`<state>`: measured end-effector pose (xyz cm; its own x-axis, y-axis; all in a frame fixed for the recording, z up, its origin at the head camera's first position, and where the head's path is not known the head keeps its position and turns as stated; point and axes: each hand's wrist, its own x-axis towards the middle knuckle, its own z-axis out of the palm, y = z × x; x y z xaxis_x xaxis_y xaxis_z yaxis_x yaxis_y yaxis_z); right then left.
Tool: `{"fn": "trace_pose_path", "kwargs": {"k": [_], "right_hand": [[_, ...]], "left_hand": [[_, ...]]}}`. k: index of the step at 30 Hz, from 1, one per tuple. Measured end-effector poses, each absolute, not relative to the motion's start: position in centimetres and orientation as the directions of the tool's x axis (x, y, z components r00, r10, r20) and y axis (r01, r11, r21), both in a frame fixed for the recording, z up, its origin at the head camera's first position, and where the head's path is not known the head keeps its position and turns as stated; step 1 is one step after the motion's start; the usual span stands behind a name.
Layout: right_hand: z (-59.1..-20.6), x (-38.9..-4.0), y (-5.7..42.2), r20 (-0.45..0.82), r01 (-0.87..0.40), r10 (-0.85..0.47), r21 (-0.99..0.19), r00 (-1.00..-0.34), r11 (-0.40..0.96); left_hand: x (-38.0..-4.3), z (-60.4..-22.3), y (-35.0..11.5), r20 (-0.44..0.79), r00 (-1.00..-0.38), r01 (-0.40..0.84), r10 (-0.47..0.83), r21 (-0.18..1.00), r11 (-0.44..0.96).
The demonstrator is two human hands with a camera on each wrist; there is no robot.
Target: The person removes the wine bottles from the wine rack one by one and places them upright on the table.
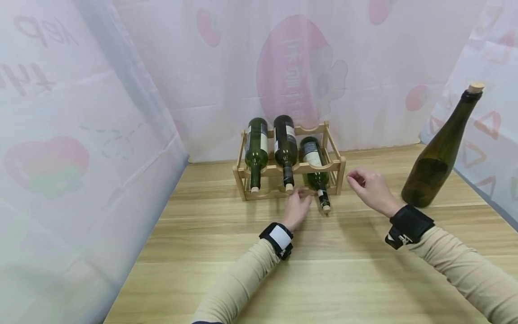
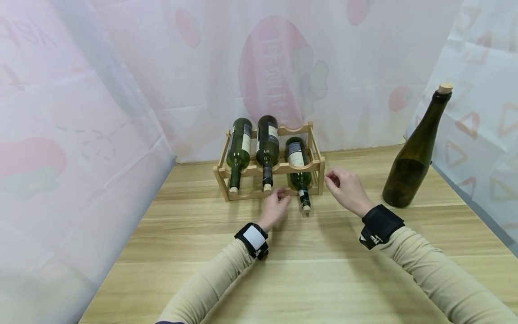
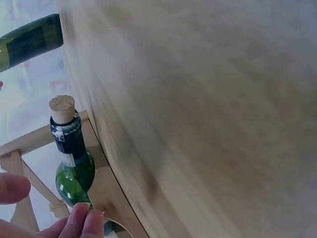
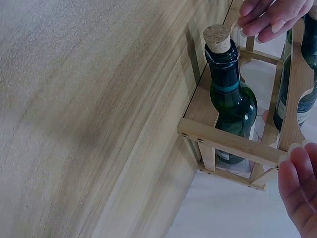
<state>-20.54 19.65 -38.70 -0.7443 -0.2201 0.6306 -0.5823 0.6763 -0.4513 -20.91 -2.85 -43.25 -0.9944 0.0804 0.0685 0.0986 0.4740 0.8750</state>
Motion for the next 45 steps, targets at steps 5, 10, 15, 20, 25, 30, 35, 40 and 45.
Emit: {"fn": "trace_pose_path", "kwargs": {"k": [5, 10, 15, 20, 25, 30, 35, 40, 45], "right_hand": [[-38.9, -20.5, 19.5, 0.619, -0.575, -0.218, -0.461, -0.754, 0.676], [-38.8, -20.3, 19.3, 0.607, -0.566, -0.216, -0.472, -0.765, 0.676], [-38.8, -20.3, 19.3, 0.604, -0.568, -0.218, -0.479, -0.766, 0.669], [-38.9, -20.3, 19.3, 0.602, -0.57, -0.22, -0.483, -0.767, 0.665], [-39.0, -20.4, 19.3, 0.601, -0.568, -0.219, -0.486, -0.769, 0.664], [-39.2, -20.3, 19.3, 0.599, -0.568, -0.224, -0.479, -0.769, 0.669], [-39.3, -20.3, 19.4, 0.607, -0.573, -0.224, -0.474, -0.763, 0.669], [-39.3, -20.2, 19.4, 0.608, -0.575, -0.225, -0.473, -0.761, 0.667], [-39.4, -20.3, 19.4, 0.603, -0.567, -0.223, -0.47, -0.766, 0.677]], "left_hand": [[-20.9, -43.8, -3.4, 0.109, -0.993, 0.119, 0.049, 0.888, 0.444], [-20.8, -43.6, -4.3, 0.121, -0.993, 0.112, 0.003, 0.914, 0.391], [-20.6, -43.2, -5.3, 0.078, -0.997, 0.066, -0.021, 0.94, 0.336], [-20.5, -42.8, -6.0, 0.055, -0.998, 0.06, 0.025, 0.967, 0.249], [-20.4, -42.1, -6.1, 0.03, -0.997, 0.036, 0.07, 0.995, 0.09], [-20.9, -41.2, -6.1, 0.015, -0.997, 0.006, 0.076, 0.994, -0.109], [-21.8, -40.5, -6.2, 0.014, -0.994, -0.021, 0.106, 0.948, -0.319], [-22.6, -39.8, -6.2, 0.0, -0.99, -0.062, 0.141, 0.899, -0.433], [-23.2, -39.3, -6.2, -0.038, -0.988, -0.109, 0.151, 0.862, -0.495]]}}
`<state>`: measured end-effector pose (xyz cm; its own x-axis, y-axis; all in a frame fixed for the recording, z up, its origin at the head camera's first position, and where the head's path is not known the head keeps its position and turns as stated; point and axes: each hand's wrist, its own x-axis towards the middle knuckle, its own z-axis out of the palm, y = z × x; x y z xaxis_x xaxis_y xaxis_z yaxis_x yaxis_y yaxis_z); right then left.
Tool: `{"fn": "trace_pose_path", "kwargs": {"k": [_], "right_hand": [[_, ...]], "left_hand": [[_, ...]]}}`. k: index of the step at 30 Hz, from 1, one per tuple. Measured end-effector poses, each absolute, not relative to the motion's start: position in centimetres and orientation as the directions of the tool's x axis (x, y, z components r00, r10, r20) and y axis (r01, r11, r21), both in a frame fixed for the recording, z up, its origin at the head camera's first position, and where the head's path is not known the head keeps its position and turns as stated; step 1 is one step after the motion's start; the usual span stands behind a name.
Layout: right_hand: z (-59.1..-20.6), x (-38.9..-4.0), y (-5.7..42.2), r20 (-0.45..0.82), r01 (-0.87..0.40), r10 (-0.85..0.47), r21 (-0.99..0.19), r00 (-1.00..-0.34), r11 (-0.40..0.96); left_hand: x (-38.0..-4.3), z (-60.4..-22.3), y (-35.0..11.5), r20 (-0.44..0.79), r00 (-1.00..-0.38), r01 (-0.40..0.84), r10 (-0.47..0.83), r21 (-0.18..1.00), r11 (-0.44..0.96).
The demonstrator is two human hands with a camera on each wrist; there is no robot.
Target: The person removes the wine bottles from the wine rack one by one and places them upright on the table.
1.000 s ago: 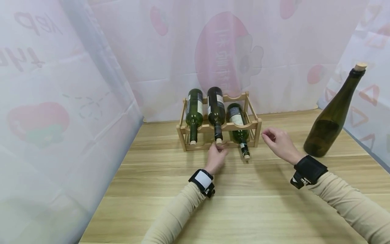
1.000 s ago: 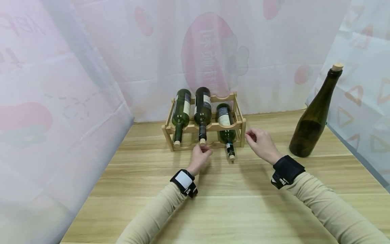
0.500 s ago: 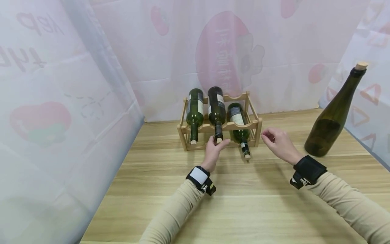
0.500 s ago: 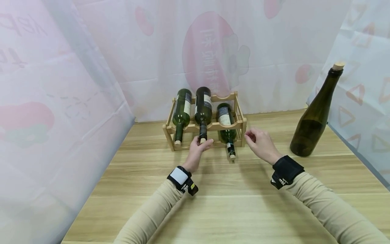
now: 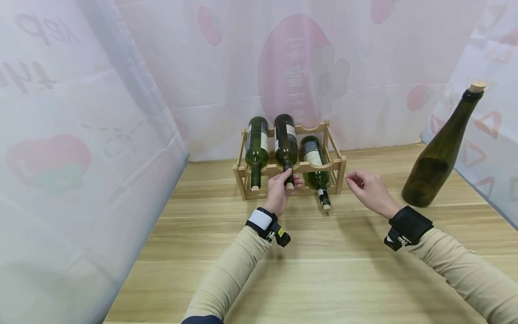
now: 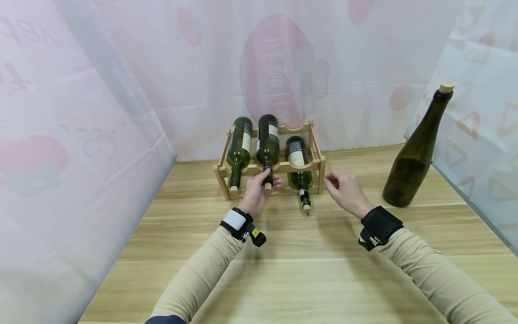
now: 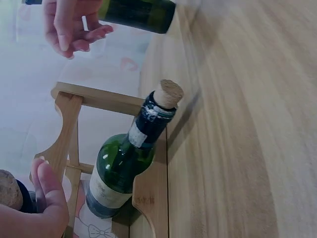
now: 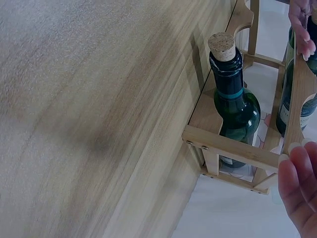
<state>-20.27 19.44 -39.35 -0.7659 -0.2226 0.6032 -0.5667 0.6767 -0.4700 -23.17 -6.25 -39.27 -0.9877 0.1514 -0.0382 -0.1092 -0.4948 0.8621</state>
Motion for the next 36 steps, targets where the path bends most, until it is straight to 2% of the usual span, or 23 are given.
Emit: {"fn": "trace_pose_path", "kwargs": {"k": [8, 14, 25, 36], "right_hand": [[-39.3, -20.4, 18.9, 0.602, -0.57, -0.231, -0.464, -0.765, 0.678], [-38.8, -20.5, 18.0, 0.559, -0.549, -0.24, -0.489, -0.794, 0.678], [-35.7, -22.4, 15.3, 0.404, -0.462, -0.241, -0.651, -0.882, 0.602], [-33.1, -24.8, 12.3, 0.222, -0.296, -0.217, -0.858, -0.951, 0.419]], "left_hand": [[-23.5, -39.0, -6.4, -0.072, -0.984, -0.153, 0.164, 0.813, -0.562], [-23.5, -39.1, -6.5, -0.073, -0.987, -0.142, 0.142, 0.813, -0.565], [-23.3, -38.9, -6.7, -0.034, -0.987, -0.116, 0.158, 0.829, -0.547], [-22.8, -39.0, -6.5, -0.005, -0.985, -0.098, 0.17, 0.832, -0.546]]}}
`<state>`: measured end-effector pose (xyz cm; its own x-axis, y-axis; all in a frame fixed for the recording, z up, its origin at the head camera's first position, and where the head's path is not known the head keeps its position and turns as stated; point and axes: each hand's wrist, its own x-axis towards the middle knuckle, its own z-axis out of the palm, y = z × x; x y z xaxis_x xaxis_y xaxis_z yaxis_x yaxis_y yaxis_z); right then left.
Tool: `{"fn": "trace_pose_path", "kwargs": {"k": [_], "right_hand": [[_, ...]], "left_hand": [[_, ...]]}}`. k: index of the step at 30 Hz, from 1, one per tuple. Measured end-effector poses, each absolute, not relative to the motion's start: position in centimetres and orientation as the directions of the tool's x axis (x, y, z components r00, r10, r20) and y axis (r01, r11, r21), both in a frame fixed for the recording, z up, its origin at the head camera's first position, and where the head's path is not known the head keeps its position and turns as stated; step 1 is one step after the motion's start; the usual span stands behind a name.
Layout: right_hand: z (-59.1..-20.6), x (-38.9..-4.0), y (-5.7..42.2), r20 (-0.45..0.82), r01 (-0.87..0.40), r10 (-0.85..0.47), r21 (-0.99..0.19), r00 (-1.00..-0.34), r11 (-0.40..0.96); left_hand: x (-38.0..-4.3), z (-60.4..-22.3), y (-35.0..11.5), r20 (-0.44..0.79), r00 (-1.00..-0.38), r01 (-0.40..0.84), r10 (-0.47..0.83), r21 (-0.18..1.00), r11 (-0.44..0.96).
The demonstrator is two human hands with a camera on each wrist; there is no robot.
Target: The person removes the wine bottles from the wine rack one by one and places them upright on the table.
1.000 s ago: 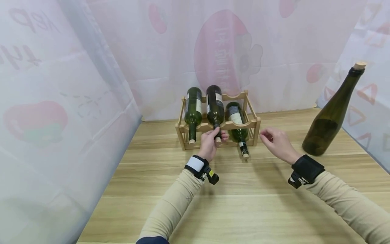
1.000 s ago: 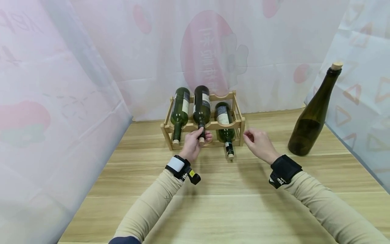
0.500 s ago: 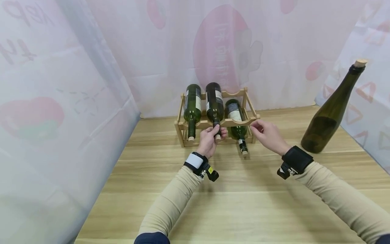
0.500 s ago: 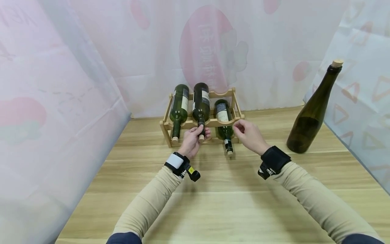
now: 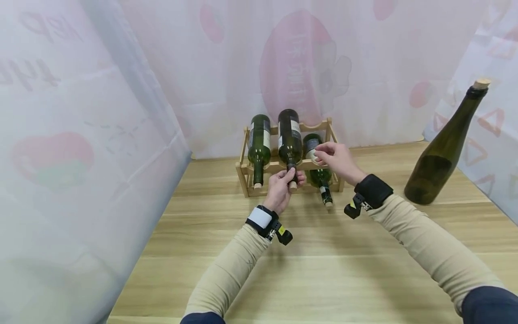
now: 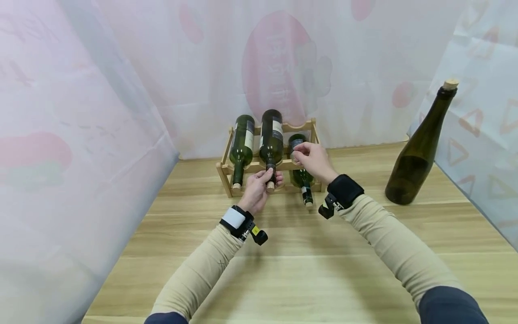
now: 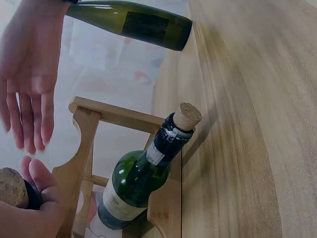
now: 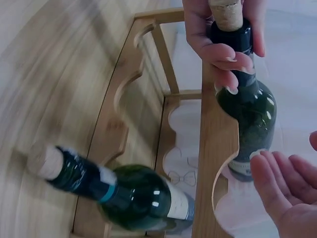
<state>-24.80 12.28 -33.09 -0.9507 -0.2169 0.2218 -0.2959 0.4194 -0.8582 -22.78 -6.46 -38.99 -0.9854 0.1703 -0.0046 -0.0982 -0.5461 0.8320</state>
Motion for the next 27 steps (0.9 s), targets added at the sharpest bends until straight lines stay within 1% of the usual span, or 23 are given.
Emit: {"fn": "trace_pose_path", "kwargs": {"k": [8, 14, 19, 27], "right_hand": [[-32.8, -26.2, 10.8, 0.077, -0.142, -0.186, -0.918, -0.979, 0.369], [-32.8, -26.9, 10.3, 0.022, -0.085, -0.183, -0.936, -0.983, 0.342], [-32.9, -27.5, 9.9, -0.009, -0.04, -0.232, -0.978, -0.973, 0.203], [-33.0, -27.9, 9.9, -0.021, -0.001, -0.276, -0.997, -0.961, 0.078]], "left_hand": [[-22.0, -38.8, -6.6, 0.002, -0.984, -0.093, 0.179, 0.848, -0.522], [-21.1, -38.4, -6.7, 0.003, -0.98, -0.098, 0.198, 0.862, -0.497], [-20.0, -38.1, -6.5, 0.01, -0.977, -0.097, 0.214, 0.87, -0.484], [-18.3, -37.3, -5.7, 0.037, -0.968, -0.091, 0.247, 0.87, -0.485]]}}
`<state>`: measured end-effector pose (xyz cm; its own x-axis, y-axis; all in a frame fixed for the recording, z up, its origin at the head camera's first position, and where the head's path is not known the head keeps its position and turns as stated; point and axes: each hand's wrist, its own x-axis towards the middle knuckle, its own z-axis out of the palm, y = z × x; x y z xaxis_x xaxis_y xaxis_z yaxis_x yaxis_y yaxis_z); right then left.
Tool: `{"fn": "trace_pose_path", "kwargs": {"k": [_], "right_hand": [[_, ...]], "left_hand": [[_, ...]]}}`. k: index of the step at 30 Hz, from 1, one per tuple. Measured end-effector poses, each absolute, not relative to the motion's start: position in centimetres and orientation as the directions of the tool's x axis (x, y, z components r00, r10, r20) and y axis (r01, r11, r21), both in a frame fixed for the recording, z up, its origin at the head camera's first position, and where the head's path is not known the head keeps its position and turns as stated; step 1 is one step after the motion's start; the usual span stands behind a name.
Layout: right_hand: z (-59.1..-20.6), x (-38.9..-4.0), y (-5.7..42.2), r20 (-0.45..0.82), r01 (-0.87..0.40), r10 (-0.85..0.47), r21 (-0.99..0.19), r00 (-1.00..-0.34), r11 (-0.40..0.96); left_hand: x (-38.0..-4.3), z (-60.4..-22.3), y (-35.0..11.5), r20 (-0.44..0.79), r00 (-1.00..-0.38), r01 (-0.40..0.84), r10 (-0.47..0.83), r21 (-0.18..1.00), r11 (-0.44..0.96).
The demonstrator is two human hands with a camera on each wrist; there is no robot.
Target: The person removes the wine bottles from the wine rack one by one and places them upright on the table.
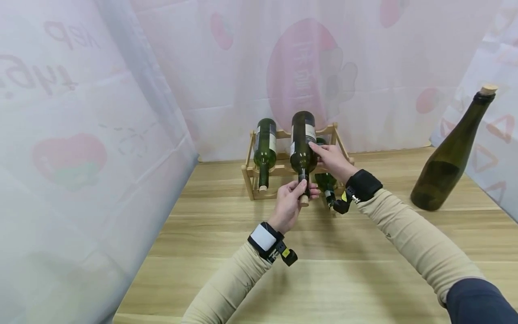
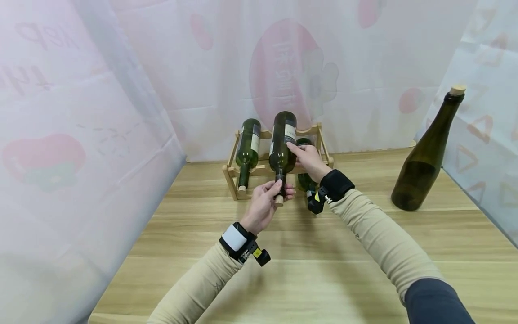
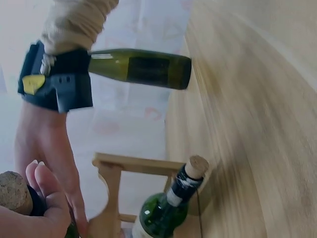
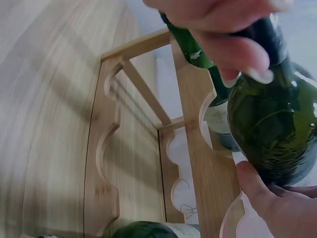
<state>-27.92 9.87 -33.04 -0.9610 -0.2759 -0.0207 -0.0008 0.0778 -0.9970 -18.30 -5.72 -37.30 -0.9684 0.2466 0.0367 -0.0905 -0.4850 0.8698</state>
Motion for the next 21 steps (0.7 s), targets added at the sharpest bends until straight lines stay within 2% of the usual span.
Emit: {"fn": "trace_pose_path", "kwargs": {"k": [6, 21], "right_hand": [[-32.7, -27.6, 10.1, -0.016, 0.042, -0.307, -0.996, -0.952, -0.079], [-31.8, -25.6, 11.4, -0.045, 0.093, -0.276, -0.982, -0.96, -0.163]], "left_hand": [[-17.1, -36.4, -5.4, 0.045, -0.966, -0.082, 0.256, 0.882, -0.464], [-15.3, -35.1, -4.5, 0.039, -0.968, -0.055, 0.246, 0.93, -0.365]]}}
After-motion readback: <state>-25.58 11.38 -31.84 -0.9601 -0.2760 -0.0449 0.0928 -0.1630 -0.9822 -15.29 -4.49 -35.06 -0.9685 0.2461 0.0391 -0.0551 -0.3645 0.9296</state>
